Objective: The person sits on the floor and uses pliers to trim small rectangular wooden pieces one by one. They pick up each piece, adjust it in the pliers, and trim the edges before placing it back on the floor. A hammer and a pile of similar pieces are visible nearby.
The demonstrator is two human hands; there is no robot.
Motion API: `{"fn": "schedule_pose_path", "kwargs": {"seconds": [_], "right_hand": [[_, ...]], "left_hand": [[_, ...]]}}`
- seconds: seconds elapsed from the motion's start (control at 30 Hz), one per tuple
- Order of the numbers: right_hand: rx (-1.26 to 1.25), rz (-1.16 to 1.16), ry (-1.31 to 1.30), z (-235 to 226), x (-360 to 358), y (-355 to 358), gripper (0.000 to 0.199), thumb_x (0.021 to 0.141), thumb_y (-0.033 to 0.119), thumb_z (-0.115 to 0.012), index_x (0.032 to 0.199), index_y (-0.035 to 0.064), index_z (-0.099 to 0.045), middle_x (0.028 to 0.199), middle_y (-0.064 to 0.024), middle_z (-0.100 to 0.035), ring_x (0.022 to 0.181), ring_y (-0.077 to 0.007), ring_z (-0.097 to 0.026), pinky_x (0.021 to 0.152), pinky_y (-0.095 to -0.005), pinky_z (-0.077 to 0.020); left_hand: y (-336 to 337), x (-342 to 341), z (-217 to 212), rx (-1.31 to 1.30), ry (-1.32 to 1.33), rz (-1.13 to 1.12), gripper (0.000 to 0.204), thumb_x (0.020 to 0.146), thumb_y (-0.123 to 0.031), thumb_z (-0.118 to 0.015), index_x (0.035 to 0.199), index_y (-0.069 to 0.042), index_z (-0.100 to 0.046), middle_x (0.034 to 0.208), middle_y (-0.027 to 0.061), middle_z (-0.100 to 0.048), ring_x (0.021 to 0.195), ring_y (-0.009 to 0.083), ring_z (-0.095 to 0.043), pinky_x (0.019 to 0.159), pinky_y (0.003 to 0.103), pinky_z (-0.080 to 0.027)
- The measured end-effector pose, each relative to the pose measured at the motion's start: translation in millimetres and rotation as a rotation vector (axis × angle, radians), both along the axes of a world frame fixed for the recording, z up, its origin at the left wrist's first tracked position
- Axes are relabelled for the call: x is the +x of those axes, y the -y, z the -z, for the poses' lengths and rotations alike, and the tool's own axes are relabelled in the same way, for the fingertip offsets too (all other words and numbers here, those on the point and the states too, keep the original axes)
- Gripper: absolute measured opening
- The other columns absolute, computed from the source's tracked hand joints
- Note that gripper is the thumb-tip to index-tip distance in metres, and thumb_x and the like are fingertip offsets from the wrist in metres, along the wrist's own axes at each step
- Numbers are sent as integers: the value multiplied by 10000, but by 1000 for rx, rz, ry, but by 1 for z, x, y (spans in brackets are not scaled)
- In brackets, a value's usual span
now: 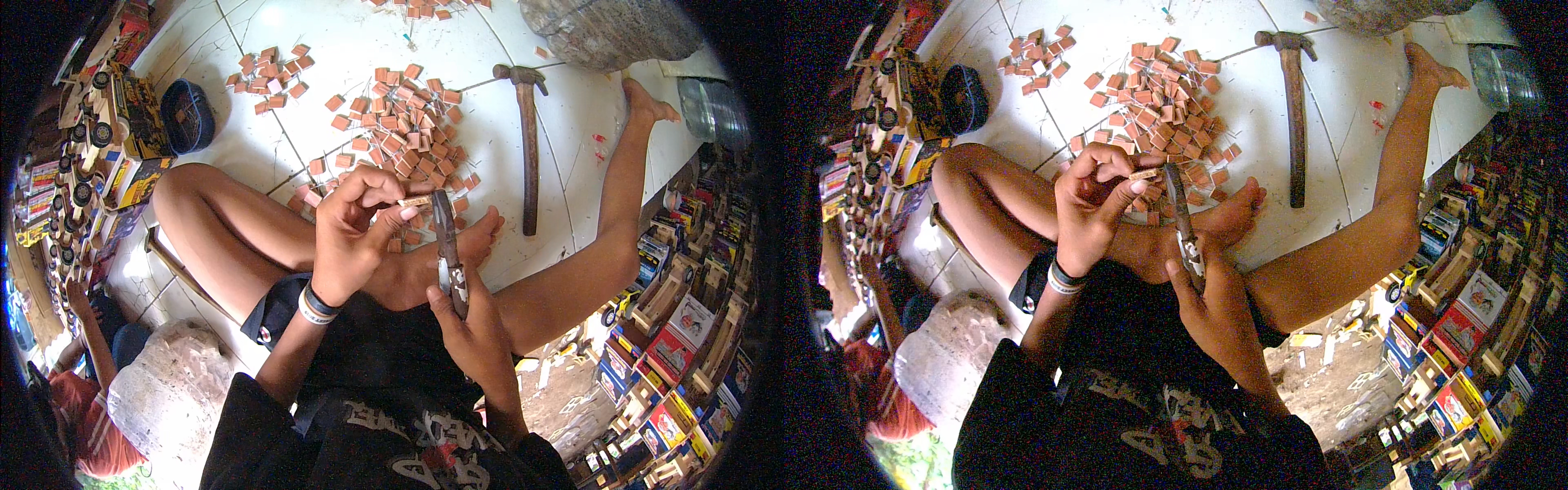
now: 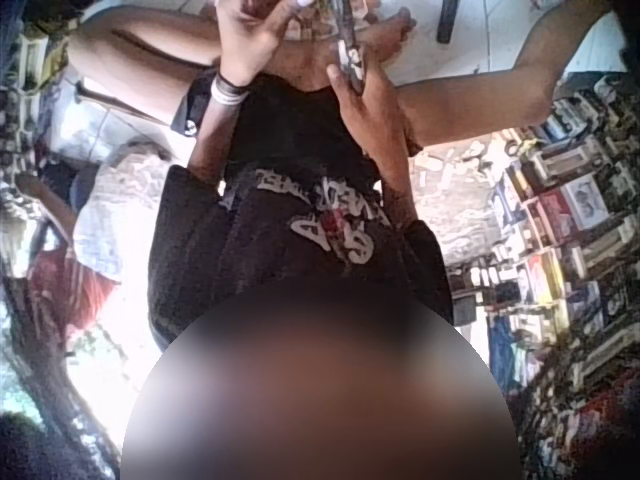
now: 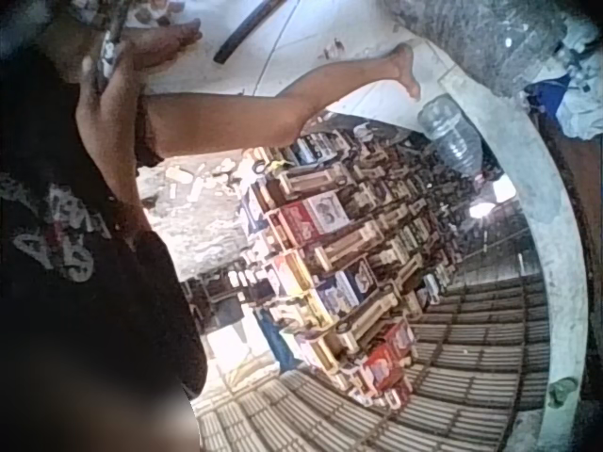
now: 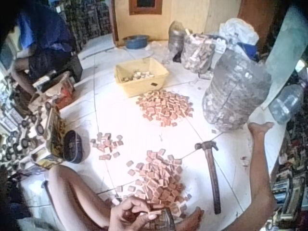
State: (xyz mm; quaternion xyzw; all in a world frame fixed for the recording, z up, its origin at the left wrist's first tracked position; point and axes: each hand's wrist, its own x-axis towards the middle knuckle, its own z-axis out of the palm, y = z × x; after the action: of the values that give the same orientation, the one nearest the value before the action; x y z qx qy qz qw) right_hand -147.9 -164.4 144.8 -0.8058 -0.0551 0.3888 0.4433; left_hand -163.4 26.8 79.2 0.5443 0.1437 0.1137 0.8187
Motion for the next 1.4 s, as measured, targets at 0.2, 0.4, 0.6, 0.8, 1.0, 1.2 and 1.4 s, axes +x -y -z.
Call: {"fn": "schedule_pose_path", "kwargs": {"seconds": [0.2, 0.4, 0.6, 0.8, 1.0, 1.2, 1.4], "right_hand": [[11, -8, 23, 1, -1, -1, 389, 1059, 302, -611, 1293, -1, -542, 915, -110, -616, 811, -170, -619, 758, -356, -507], [455, 261, -734, -1, 1, 0, 280, 1074, 209, -578, 1288, 37, -526, 855, -49, -550, 734, -115, -542, 681, -312, -475], [-189, -86, 203, 0, -11, -15, 432, 930, -25, -595, 1337, -58, -453, 1124, -362, -632, 1142, -548, -602, 921, -557, -478], [-170, -115, 223, 1, -8, -12, 446, 921, -46, -575, 1350, -51, -454, 1160, -383, -611, 1163, -577, -560, 933, -571, -468], [-158, -132, 283, 18, -12, -9, 686, 817, -67, -667, 1450, -21, -407, 1268, -363, -590, 1184, -543, -589, 1014, -547, -491], [-110, -9, 345, 16, 1, -3, 483, 1046, 168, -576, 1456, -43, -435, 1234, -345, -629, 1180, -490, -630, 982, -507, -489], [-54, -76, 101, 3, 14, 7, 438, 1044, 158, -581, 1433, 7, -450, 1271, -314, -631, 1182, -514, -617, 983, -536, -503]], "left_hand": [[-3, 0, 4, 68, 27, 8, 208, 940, 103, -686, 1073, 7, -560, 1054, 80, -674, 1184, 230, -694, 979, 314, -567], [9, -2, 2, -12, 8, -98, 231, 941, 51, -717, 1170, 44, -683, 1143, 122, -746, 1089, 174, -713, 938, 304, -574], [29, -9, -11, 395, -49, -348, 161, 924, 72, -709, 1072, 62, -772, 1055, 140, -793, 943, 154, -737, 846, 281, -584], [26, -9, -12, 481, -90, -331, 168, 916, 66, -718, 1070, 43, -780, 1059, 142, -796, 945, 144, -749, 835, 266, -583], [23, -8, -12, 351, -152, -308, 175, 936, 36, -733, 1107, 60, -763, 1021, 93, -789, 896, 100, -703, 806, 252, -571], [-9, -3, -17, -129, -284, -184, 243, 1008, -108, -706, 1155, 85, -723, 981, 111, -765, 896, 176, -744, 845, 314, -615], [-21, -6, -24, -243, -384, -86, 223, 1006, -102, -703, 1130, 82, -725, 979, 129, -765, 916, 208, -759, 866, 341, -629]]}}
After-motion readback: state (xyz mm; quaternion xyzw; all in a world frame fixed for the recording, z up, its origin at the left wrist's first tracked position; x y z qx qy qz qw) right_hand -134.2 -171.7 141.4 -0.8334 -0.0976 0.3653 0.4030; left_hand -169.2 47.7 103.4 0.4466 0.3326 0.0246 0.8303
